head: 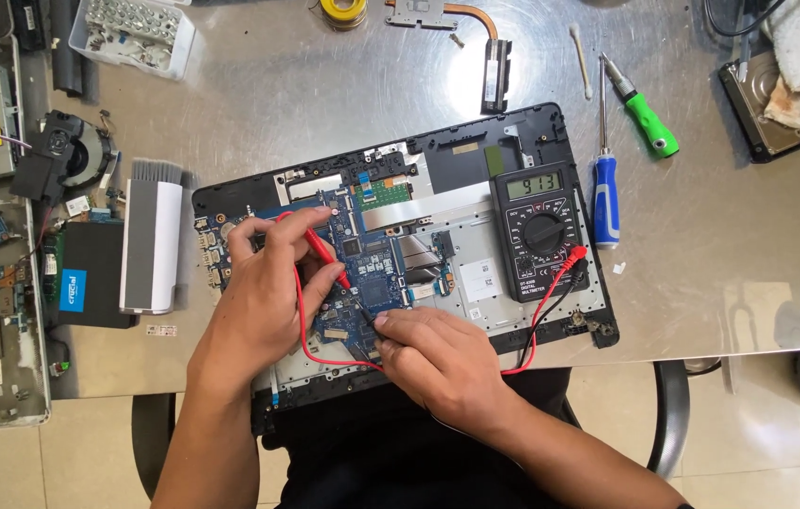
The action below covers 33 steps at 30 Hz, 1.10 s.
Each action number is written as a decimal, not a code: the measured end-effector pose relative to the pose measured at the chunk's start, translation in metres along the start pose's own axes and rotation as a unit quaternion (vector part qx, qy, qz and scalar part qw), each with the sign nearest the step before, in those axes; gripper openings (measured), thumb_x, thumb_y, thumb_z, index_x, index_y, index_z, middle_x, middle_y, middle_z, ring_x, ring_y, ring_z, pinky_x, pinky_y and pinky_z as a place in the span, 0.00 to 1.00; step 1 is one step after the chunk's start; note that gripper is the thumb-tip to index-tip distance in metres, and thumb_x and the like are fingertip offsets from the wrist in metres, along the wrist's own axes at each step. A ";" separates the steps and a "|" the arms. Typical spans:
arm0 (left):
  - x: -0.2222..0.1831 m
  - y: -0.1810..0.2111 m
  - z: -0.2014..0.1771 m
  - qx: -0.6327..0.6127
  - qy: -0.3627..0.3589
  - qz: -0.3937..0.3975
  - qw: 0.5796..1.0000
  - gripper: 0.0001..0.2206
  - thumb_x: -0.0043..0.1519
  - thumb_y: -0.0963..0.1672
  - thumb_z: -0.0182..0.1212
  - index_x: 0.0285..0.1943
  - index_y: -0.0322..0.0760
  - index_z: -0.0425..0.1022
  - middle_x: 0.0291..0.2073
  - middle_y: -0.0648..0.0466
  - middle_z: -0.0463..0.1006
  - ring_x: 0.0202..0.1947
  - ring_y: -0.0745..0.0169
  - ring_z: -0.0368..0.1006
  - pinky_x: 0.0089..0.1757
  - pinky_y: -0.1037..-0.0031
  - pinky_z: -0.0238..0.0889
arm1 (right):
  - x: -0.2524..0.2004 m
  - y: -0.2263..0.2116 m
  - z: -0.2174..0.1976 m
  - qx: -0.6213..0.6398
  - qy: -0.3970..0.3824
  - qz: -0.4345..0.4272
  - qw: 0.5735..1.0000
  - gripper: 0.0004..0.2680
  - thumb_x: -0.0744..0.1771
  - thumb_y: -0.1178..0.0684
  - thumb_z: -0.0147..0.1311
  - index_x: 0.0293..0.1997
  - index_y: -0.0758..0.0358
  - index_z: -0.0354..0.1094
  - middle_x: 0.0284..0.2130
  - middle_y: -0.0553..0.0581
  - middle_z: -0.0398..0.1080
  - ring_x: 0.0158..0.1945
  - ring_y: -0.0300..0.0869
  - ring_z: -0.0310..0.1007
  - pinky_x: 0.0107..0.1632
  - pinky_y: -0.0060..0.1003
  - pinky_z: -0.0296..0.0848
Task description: Inspecting and testing a laptop motherboard using a multimeter after placing it in the chassis.
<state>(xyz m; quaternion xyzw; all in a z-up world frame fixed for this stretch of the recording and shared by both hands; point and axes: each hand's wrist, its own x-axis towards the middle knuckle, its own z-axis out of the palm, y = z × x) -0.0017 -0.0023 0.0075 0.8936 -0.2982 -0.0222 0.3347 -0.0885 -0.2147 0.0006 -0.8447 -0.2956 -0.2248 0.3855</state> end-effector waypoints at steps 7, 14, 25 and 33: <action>-0.001 0.000 0.000 -0.004 0.006 0.004 1.000 0.24 0.68 0.40 0.60 0.70 0.36 0.54 0.36 0.60 0.78 0.39 0.62 0.75 0.61 0.55 0.44 | 0.000 -0.001 0.000 0.001 -0.007 0.008 1.000 0.05 0.69 0.63 0.55 0.35 0.70 0.63 0.40 0.66 0.74 0.40 0.54 0.80 0.46 0.47 0.83; -0.001 -0.001 0.001 0.000 0.008 0.006 1.000 0.24 0.68 0.40 0.61 0.70 0.36 0.55 0.35 0.60 0.77 0.38 0.60 0.74 0.60 0.54 0.45 | -0.001 -0.001 0.001 -0.004 -0.002 0.008 1.000 0.05 0.69 0.63 0.54 0.35 0.70 0.62 0.40 0.66 0.74 0.40 0.54 0.80 0.46 0.47 0.83; -0.002 0.002 -0.002 -0.020 -0.004 -0.030 0.999 0.24 0.70 0.41 0.62 0.70 0.42 0.52 0.31 0.59 0.77 0.30 0.55 0.73 0.59 0.56 0.48 | -0.001 -0.009 0.001 0.015 -0.026 0.026 0.999 0.05 0.67 0.64 0.59 0.35 0.72 0.64 0.42 0.70 0.76 0.42 0.56 0.80 0.47 0.47 0.81; 0.000 0.003 -0.002 -0.038 -0.004 -0.019 0.999 0.23 0.72 0.42 0.59 0.72 0.45 0.51 0.28 0.59 0.76 0.33 0.54 0.74 0.61 0.58 0.48 | -0.009 -0.005 0.005 -0.019 -0.012 0.023 0.999 0.07 0.66 0.66 0.63 0.34 0.73 0.65 0.41 0.71 0.76 0.42 0.57 0.81 0.45 0.45 0.80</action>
